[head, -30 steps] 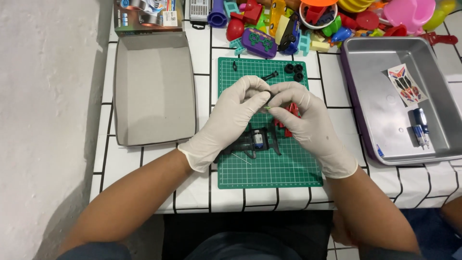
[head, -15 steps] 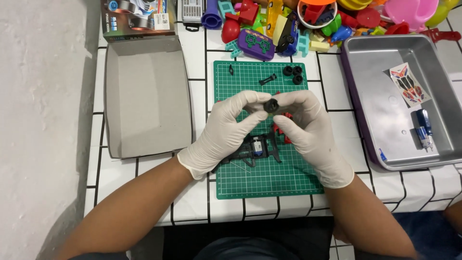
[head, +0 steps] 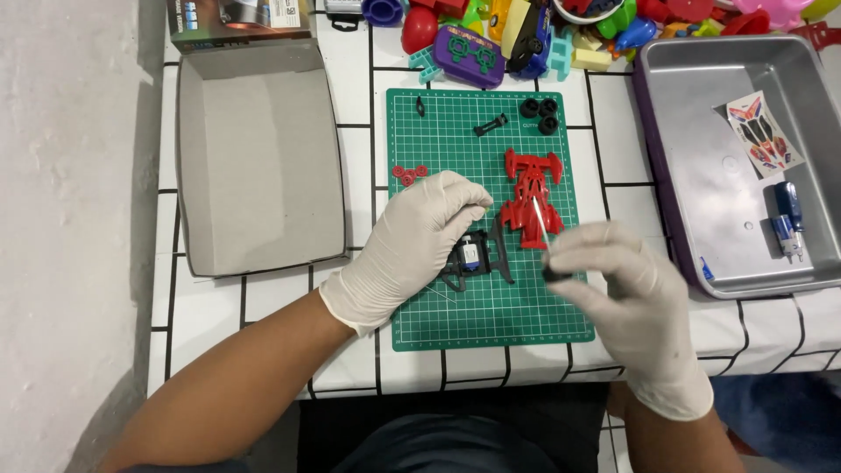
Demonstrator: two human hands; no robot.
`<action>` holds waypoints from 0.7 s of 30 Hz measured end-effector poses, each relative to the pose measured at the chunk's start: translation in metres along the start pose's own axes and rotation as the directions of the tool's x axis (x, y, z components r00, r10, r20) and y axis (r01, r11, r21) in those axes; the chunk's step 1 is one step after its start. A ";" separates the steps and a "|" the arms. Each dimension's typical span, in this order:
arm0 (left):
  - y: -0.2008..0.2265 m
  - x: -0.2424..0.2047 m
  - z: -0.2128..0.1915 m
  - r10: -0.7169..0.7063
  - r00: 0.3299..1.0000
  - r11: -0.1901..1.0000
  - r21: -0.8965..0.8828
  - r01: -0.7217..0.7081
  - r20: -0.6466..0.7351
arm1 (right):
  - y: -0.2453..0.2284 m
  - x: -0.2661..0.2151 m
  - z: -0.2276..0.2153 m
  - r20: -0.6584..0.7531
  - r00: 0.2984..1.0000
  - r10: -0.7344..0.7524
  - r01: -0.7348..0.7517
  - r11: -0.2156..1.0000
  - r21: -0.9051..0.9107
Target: The person assembles a toy vehicle on a green cutting mat. They connect black and red plastic components, insert a small motor into the frame, and attach wheels to the axle. The person also handles a small screwdriver and a battery during the process.
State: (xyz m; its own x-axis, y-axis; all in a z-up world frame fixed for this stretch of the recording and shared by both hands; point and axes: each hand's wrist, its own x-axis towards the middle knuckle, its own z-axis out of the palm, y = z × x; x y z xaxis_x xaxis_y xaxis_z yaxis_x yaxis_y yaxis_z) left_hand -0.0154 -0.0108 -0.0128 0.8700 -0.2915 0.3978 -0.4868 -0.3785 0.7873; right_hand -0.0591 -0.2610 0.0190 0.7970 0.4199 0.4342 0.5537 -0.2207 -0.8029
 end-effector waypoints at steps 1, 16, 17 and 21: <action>-0.004 0.000 0.002 -0.002 1.000 1.000 -0.002 0.002 0.001 | -0.003 -0.008 0.003 0.001 1.000 0.003 -0.003 1.000 0.000; -0.016 0.000 0.015 -0.045 0.981 0.955 0.297 -0.013 0.187 | 0.022 -0.061 0.034 0.230 0.957 0.178 -0.094 0.938 -0.335; -0.016 0.000 0.014 -0.036 0.983 0.953 0.303 -0.021 0.182 | 0.021 -0.060 0.035 0.219 0.952 0.214 -0.133 0.933 -0.334; -0.020 -0.002 0.017 -0.025 0.980 0.933 0.356 -0.047 0.195 | 0.017 -0.055 0.037 0.203 0.954 0.222 -0.148 0.934 -0.324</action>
State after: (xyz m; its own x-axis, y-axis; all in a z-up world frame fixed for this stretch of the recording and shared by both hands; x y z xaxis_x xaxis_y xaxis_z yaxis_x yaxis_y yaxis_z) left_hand -0.0085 -0.0170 -0.0375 0.8495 -0.4481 0.2786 -0.5237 -0.6519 0.5484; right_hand -0.1027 -0.2550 -0.0335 0.8340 0.5302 0.1529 0.4773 -0.5539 -0.6822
